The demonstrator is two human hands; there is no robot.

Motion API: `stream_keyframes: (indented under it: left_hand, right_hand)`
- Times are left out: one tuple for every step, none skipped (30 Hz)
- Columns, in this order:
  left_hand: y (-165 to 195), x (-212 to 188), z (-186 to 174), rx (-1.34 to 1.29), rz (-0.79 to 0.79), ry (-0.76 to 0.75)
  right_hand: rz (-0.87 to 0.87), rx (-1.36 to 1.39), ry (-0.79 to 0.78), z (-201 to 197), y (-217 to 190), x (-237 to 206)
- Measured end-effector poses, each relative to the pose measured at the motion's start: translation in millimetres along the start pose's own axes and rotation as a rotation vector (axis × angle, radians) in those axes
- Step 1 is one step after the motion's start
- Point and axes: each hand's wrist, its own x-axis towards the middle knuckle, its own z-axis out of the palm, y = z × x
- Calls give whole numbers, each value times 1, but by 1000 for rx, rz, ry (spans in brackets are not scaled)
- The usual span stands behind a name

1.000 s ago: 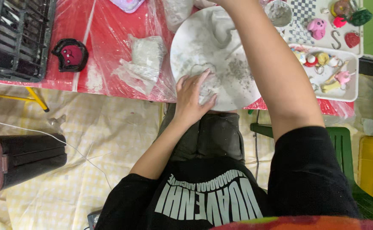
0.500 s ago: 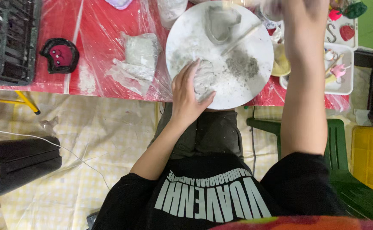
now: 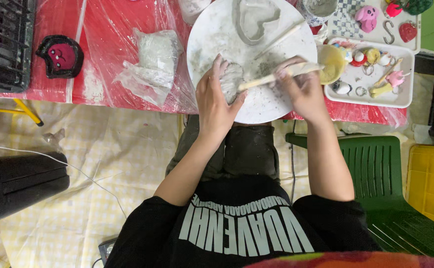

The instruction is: The person presses and shapes a soft gray clay piece inside a flower-shaped mold on a plate, using a wooden stick to move and pack material, and presses the clay with their fingers to form the shape. They occasionally reposition the mold and add material from a pile on the plate.

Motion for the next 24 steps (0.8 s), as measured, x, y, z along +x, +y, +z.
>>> stream_keyframes:
  left_hand:
    - [-1,0,1,1,12,2]
    - [-2,0,1,2,22,3]
    - [-3,-1,2,3,32,8]
    - [-4,-2,2,3,43,15]
    - [-4,-2,3,3,54,22]
    - [-5,-3,3,6,55,25]
    - [-5,-4,4,8,57,29]
    - [-6,-4,4,10,60,34]
    - [-6,-4,5,9,51,27]
    - [-6,-5,5,7,39,19]
    - [-6,-4,5,6,29,16]
    - [-6,-4,5,12,19,6]
    - [-6,-5,5,19,7,-5]
    - [-6,-5,5,26,-4,-15]
    - [-5,-5,4,19,-9,-15]
    - [-5,-5,4,13,-14,-16]
    - [-5,-5,4,6,-18,-16]
    - [-5,-4,4,4,-15,-17]
    - [-5,-5,3,3,-11,-19]
    - [-6,-4,3,3,-8,-21]
    - [-6,-4,3,1,-8,-24]
    - [-6,-4,3,-3,-10,-28]
    - [-6,-4,3,-7,-13,-30]
    - [-6,-4,2,-9,-13,-30]
  right_hand:
    - [-21,-52,-39,0,0,0]
    - [3,0,2,0,0,1]
    - [29,51,45,0,0,1]
    - [53,101,88,1,0,1]
    - [25,108,54,1,0,1]
    - [-1,116,20,2,0,1]
    - [-30,123,-13,2,0,2]
    - [-52,76,23,2,0,2]
    - [-71,28,62,1,1,2]
    - [-86,-20,99,1,1,1]
    - [-55,-16,86,0,2,1]
    - [-25,-13,72,-1,2,1]
    - [6,-8,58,-2,2,1]
    - [-10,-33,68,-2,2,0]
    - [-22,-58,78,-3,3,0]
    - [-33,-83,89,-3,2,0]
    - [-6,-25,82,-3,2,0]
    - [19,33,73,-3,2,0]
    - [44,92,66,-4,1,0]
    - [22,66,75,-4,1,0]
    - [-1,40,86,-4,1,0]
    - [-22,12,98,-4,1,0]
    - [-2,38,89,-4,1,1]
    - [15,65,80,-4,1,1]
